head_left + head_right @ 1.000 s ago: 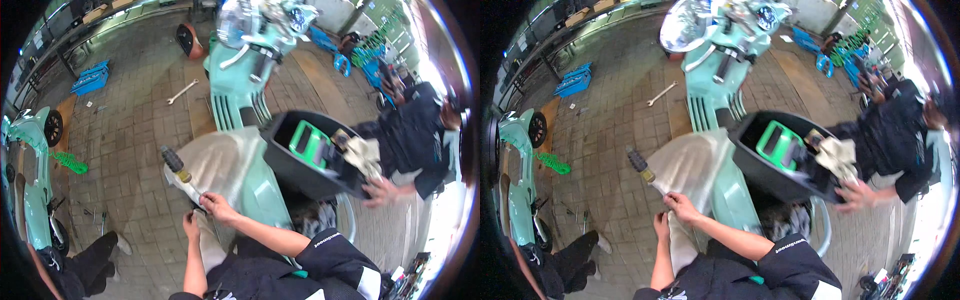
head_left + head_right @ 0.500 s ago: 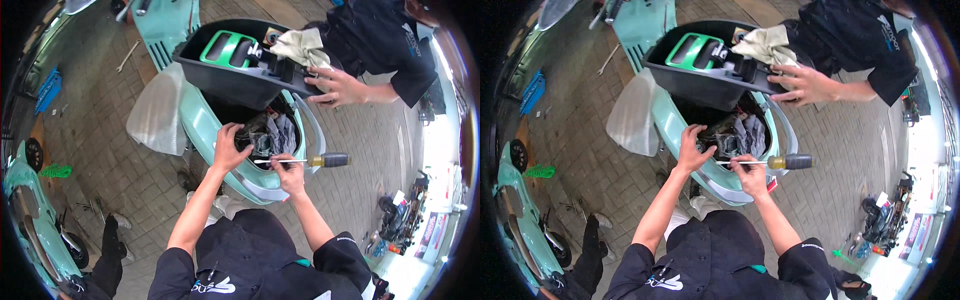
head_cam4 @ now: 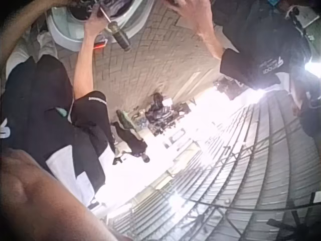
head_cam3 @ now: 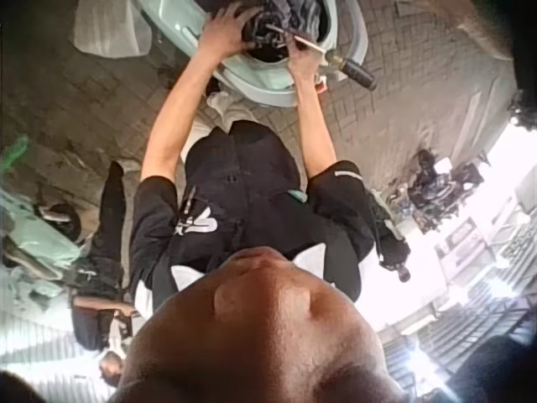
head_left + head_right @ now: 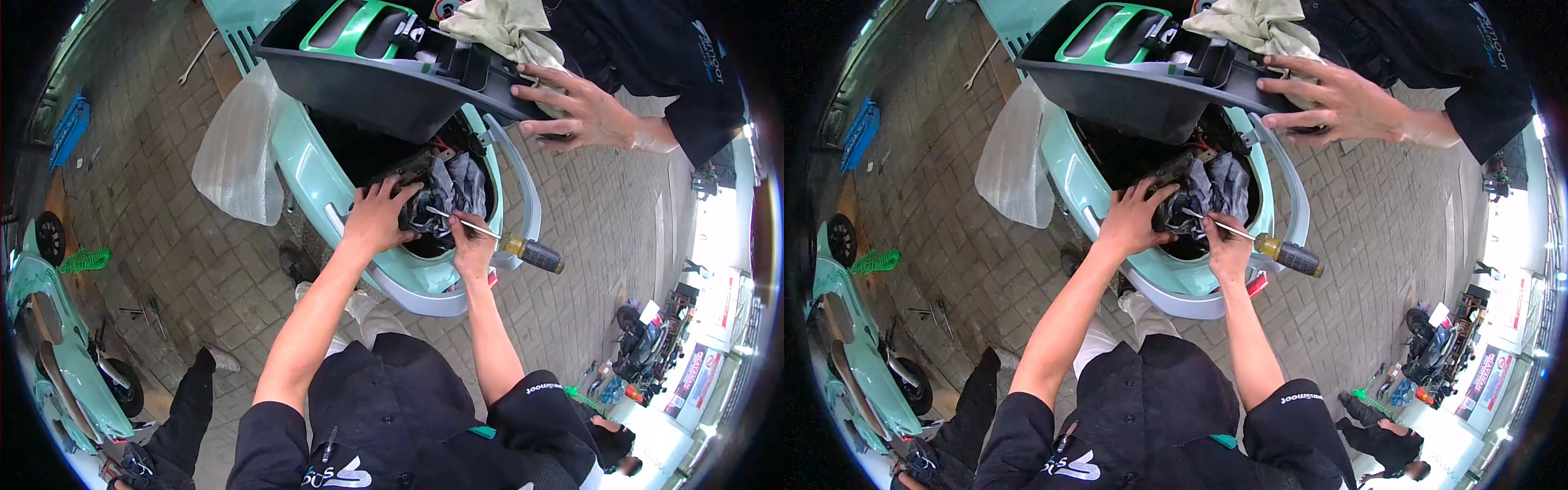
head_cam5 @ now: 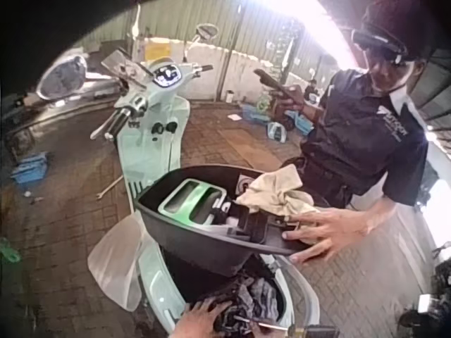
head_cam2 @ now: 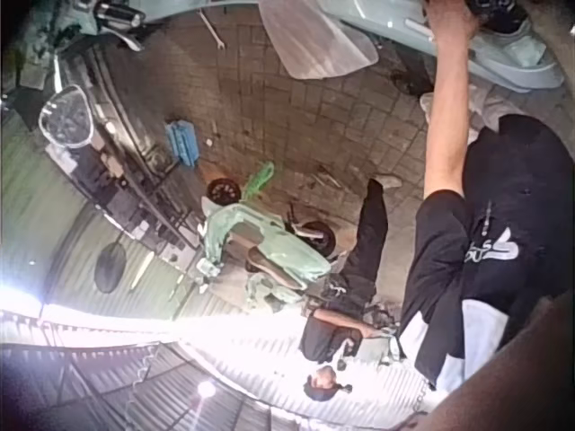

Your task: The person works on the internal components under the seat of a scooter, using a screwdriver to loosen screws and handling various wires and small plastic parts.

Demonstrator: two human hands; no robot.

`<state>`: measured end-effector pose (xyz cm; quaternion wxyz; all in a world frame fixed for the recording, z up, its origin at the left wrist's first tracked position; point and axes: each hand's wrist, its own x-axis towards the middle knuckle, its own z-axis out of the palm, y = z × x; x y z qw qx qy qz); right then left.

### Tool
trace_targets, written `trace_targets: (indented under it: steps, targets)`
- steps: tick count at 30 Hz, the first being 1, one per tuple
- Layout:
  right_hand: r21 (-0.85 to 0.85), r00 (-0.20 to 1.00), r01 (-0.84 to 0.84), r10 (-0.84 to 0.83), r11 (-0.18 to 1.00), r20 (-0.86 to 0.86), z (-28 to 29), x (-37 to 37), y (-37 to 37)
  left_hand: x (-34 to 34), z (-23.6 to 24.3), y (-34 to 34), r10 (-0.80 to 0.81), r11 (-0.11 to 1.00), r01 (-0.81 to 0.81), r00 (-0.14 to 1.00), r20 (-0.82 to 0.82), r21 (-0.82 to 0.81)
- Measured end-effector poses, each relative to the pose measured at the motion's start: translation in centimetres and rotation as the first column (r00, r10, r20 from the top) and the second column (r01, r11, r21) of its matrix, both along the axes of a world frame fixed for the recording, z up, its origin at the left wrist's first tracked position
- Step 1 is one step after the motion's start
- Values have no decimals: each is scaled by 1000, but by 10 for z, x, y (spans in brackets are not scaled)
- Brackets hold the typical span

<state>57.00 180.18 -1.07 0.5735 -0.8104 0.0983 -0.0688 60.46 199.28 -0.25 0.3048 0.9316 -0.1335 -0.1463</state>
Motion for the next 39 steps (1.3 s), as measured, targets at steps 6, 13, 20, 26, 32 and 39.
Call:
trace_targets:
  steps: [6, 13, 20, 26, 32, 39]
  targets:
    - [20, 1000, -10, 11, 1000, -29, -1, 2, -1, -1, -2, -2, -2, 1000, 1, 1000, 11, 13]
    - [8, 999, -33, 33, 999, -28, -6, 2, -3, -3, -7, -2, 13, 1000, -13, 998, 58, 1]
    - [-8, 998, -51, 51, 999, -47, -6, 1, -4, -4, -10, -2, 22, 1000, -22, 998, 65, 1]
    - [-73, 998, -32, 28, 997, -56, -6, 1, -4, -4, -8, -2, 21, 1000, -23, 996, 87, 20]
    - [-123, 997, -45, 38, 991, -62, -11, 0, -7, -4, -7, -2, 17, 1000, -17, 996, 84, 2]
    - [-63, 1000, -20, 21, 998, 12, -4, 0, 5, -6, -7, -2, 14, 1000, -17, 993, 116, 26]
